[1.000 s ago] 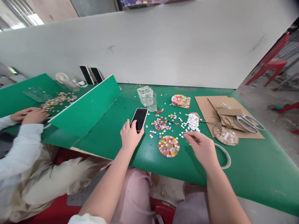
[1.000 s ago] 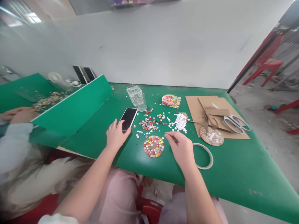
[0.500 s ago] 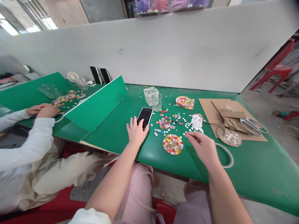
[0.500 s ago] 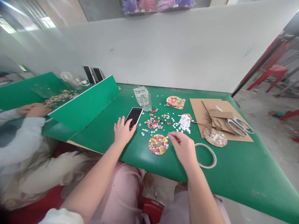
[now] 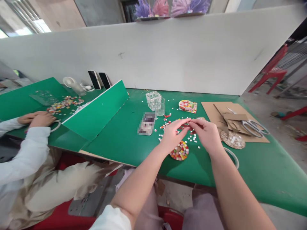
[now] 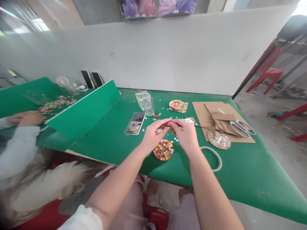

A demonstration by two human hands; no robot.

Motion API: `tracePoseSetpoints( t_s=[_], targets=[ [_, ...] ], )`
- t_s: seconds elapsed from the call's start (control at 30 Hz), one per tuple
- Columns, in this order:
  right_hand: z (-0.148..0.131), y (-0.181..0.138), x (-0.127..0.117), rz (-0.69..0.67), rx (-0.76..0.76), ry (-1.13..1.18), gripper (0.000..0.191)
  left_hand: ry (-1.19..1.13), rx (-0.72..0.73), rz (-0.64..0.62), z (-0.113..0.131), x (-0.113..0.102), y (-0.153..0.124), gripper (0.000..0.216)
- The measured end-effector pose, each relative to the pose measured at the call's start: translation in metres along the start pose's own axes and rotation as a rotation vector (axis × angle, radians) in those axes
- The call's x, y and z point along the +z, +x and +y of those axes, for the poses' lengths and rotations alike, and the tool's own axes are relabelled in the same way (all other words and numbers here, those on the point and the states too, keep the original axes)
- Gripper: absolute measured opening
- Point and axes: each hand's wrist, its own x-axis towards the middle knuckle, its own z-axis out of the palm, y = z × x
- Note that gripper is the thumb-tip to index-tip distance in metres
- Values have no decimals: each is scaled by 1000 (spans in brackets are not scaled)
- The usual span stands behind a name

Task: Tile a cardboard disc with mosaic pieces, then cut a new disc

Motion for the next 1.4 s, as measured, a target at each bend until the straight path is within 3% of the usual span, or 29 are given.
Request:
tracePoseSetpoints(
  t_s=[0.17, 0.3, 0.63, 0.73, 0.83, 0.97, 1.2, 1.4],
  targets=[
    [18, -2, 12, -30, 113, 110, 24, -29, -104, 89, -22, 0, -12, 24],
    [23, -5, 24, -67, 140, 183, 26, -99, -171, 146, -26, -5, -16, 19],
    [27, -11, 35, -189, 295, 424, 28, 8, -69, 160, -20, -18, -17, 12],
    [22, -13, 38, -103, 228, 302, 27, -8, -95, 180, -20, -21, -17, 12],
    [13, -17, 38, 63, 61, -6, 21, -37, -158, 160, -22, -23, -18, 13],
    [7, -19, 34, -9, -82, -255, 19, -48, -197, 95, -26, -26, -20, 13],
    [9, -17, 25, -118, 69, -247, 21, -56, -64, 61, -29, -27, -20, 13],
    [9, -18, 27, -116, 104, -194, 21, -126, -67, 58, -31, -27, -18, 13]
  ],
)
